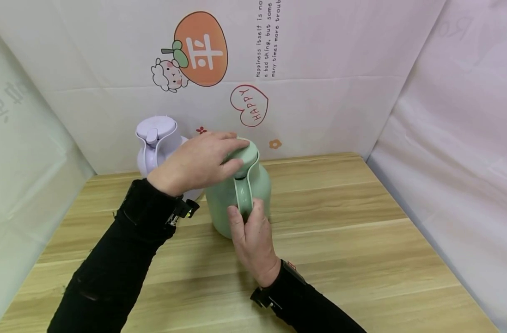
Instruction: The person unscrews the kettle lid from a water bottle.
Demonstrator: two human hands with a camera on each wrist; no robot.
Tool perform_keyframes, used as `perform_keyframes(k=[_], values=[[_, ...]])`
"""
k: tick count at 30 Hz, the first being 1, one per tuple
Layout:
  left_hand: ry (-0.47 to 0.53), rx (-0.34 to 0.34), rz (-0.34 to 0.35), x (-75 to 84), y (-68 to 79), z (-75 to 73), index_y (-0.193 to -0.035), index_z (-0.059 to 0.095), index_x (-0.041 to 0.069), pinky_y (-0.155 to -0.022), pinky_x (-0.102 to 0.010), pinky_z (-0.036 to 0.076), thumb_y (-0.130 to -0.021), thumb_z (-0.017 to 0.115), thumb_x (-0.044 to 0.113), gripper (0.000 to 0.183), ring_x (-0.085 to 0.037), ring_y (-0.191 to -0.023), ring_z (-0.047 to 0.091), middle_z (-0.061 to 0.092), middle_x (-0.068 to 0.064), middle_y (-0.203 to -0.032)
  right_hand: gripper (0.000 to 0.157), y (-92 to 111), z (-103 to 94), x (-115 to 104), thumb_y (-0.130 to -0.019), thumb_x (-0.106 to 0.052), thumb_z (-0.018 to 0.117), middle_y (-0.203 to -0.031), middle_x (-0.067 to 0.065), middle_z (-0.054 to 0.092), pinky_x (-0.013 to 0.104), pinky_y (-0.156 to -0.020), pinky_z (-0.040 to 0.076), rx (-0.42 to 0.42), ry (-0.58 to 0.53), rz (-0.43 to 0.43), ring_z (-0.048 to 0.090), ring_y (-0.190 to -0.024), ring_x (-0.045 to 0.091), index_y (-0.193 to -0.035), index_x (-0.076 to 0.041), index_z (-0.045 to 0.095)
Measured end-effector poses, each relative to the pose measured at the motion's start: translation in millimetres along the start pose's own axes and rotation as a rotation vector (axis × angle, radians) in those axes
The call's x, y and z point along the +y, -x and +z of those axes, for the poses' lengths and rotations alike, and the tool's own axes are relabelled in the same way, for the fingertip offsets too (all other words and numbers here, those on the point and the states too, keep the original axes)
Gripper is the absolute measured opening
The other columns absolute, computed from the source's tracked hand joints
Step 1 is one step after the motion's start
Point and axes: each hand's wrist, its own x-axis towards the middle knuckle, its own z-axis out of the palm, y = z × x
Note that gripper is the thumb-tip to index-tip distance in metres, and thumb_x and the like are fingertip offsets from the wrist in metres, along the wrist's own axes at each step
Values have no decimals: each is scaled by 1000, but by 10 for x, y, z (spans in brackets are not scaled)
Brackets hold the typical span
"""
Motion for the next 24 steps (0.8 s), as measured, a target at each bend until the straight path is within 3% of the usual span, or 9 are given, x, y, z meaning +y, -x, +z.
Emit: perform_keyframes(k=[12,19,24], values=[[-49,115,9,3,-17,69,-138,68,16,-103,-51,52,-104,56,39,43,-32,-123,65,69,-12,-133,29,7,-2,-9,-111,-25,51,-78,0,46,25,-58,42,7,8,6,45,-66,11,-123,0,45],[-81,175,-5,33,-19,101,-131,72,16,-105,-57,47,-103,59,41,41,-34,-118,67,72,-12,-127,28,11,-9,-19,-110,-24,52,-77,0,45,24,-57,40,9,17,8,44,-65,11,-123,0,45],[-101,198,-6,58,-31,104,-126,74,14,-102,-54,48,-101,60,42,40,-34,-115,67,73,-13,-122,28,8,-9,-20,-110,-23,53,-77,0,45,24,-57,40,7,13,8,44,-65,11,-124,1,45]])
